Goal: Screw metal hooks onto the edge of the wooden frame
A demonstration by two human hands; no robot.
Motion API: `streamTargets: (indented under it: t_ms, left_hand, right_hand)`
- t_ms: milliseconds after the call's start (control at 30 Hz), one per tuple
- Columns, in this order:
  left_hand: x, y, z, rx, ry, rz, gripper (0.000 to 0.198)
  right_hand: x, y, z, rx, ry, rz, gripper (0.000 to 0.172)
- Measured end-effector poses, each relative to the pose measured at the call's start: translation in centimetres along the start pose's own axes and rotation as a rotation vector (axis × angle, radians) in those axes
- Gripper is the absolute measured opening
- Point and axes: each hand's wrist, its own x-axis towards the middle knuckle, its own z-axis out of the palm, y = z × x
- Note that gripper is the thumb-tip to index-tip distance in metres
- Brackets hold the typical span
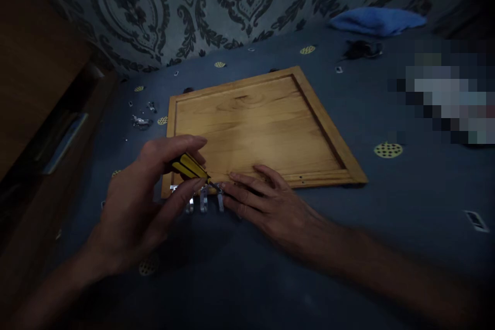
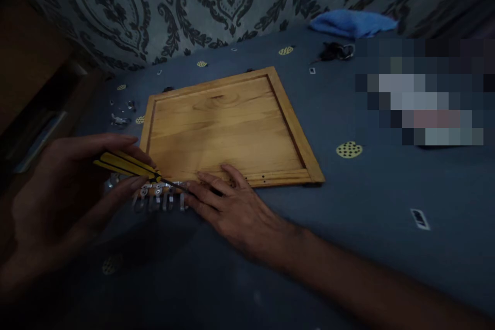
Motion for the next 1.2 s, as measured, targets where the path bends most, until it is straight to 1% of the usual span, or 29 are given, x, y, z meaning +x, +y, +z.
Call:
streamTargets:
  t_ms: [133,233,433,600,667,800,833,933,1000,1067,1200]
  left_hand:
    - [0.0,-0.3,0.0,-0.012,-0.023,0.007,0.048]
    - [-0.2,-0.4,0.3,-0.012,-0.026,0.035,0.050]
    - [-0.4,-0.7,1.0,0.014,0.032,0.033,0.050]
    - [-0.1,-1.0,0.6,-0.050,-0.063,0.011,0.055]
    - [0.0,-1.1,0.4,-0.045,-0.072,0.012,0.056]
    - [0.3,-1.1,0.1,-0.016,-0.056,0.022,0.054]
    - [0.4,-1.1,0.0,-0.002,-0.037,0.020,0.053]
    - [0.8,-1.0,-0.3,0.059,0.081,0.021,0.051]
    - [1.0,-1.0,-0.5,0.070,0.129,0.029,0.052]
    - [1.1,-0.9,-0.6,0.048,0.118,0.031,0.052]
    - [0.9,-0.6,-0.4,0.012,0.060,0.009,0.049]
  right_hand:
    - [0.0,0.0,0.0,-0.002,-0.010,0.006,0.041]
    - [0.1,0.0,-0.1,0.007,-0.003,-0.001,0.042]
    - [-0.1,0.0,0.0,0.009,-0.013,0.000,0.049]
    - [-0.1,0.0,0.0,0.024,-0.019,-0.001,0.048]
    - [0.0,0.0,-0.1,0.020,-0.020,0.001,0.046]
    - [0.0,0.0,0.0,0.018,-0.002,0.007,0.047]
    - [0.0,0.0,0.0,0.020,0.003,0.010,0.047]
    - [-0.1,-0.1,0.2,0.020,0.008,0.012,0.047]
    - [-0.2,-0.1,0.3,0.019,0.014,0.012,0.047]
    - [-0.2,0.0,0.3,0.018,0.004,0.013,0.046]
    - [-0.2,0.0,0.1,0.009,-0.010,0.014,0.045]
